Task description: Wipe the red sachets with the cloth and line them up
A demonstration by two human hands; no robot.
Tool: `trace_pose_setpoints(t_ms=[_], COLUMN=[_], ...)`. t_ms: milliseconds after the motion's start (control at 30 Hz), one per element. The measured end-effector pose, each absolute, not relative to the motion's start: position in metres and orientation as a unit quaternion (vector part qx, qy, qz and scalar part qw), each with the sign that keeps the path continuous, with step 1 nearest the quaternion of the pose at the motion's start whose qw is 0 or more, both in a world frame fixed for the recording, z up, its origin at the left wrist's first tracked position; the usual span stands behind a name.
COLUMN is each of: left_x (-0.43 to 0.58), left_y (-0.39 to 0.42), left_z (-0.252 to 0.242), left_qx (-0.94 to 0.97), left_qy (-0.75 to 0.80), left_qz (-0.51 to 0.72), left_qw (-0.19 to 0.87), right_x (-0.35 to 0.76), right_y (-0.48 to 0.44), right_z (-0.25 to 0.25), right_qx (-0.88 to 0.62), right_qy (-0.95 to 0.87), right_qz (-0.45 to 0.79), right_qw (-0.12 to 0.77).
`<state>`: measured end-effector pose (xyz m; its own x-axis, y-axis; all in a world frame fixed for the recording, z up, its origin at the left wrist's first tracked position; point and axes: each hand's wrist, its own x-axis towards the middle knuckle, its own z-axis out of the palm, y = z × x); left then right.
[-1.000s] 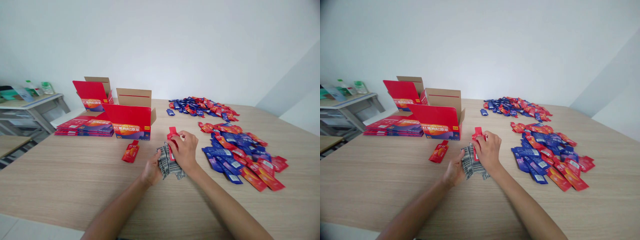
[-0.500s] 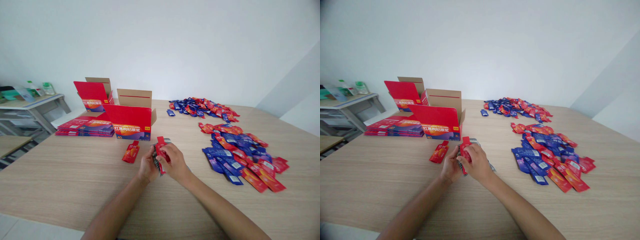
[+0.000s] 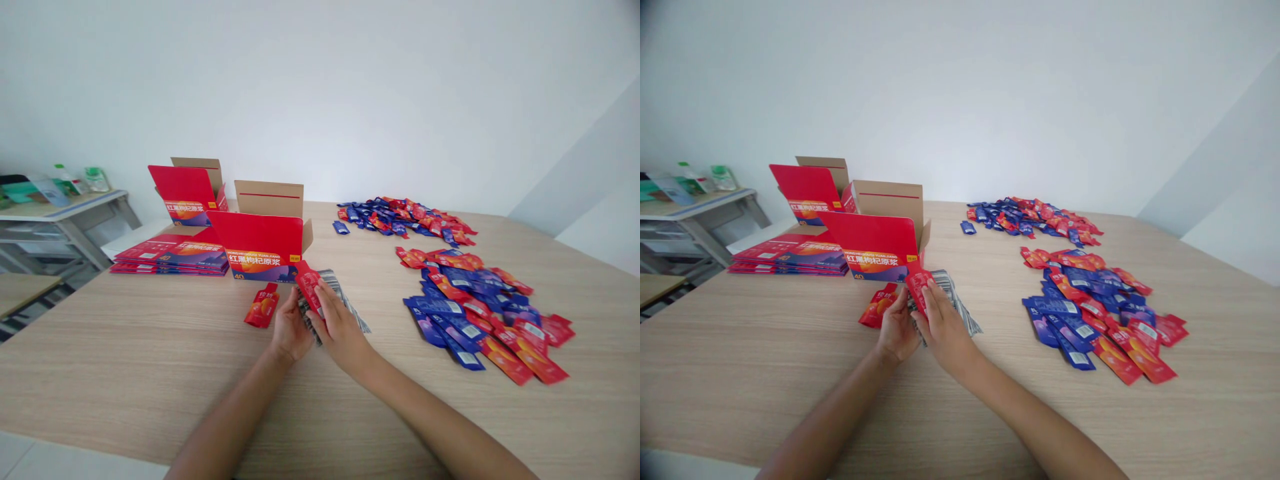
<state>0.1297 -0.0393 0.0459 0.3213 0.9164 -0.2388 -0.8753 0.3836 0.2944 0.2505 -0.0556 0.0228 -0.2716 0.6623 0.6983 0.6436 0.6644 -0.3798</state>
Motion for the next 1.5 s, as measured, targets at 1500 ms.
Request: trace_pose_setpoints(t_ms=[1500], left_x=[0.149], left_y=[-0.039], left_z=[0.017], left_qx=[0.387], left_qy=[0.246], left_qz=[0.563], left_qw=[0.688], right_x=[0.282], right_y=[-0.020], right_z=[0.045], right_qx=[-0.431], right_qy=[-0.481], right_qz=[0.415], right_qw=[0.641])
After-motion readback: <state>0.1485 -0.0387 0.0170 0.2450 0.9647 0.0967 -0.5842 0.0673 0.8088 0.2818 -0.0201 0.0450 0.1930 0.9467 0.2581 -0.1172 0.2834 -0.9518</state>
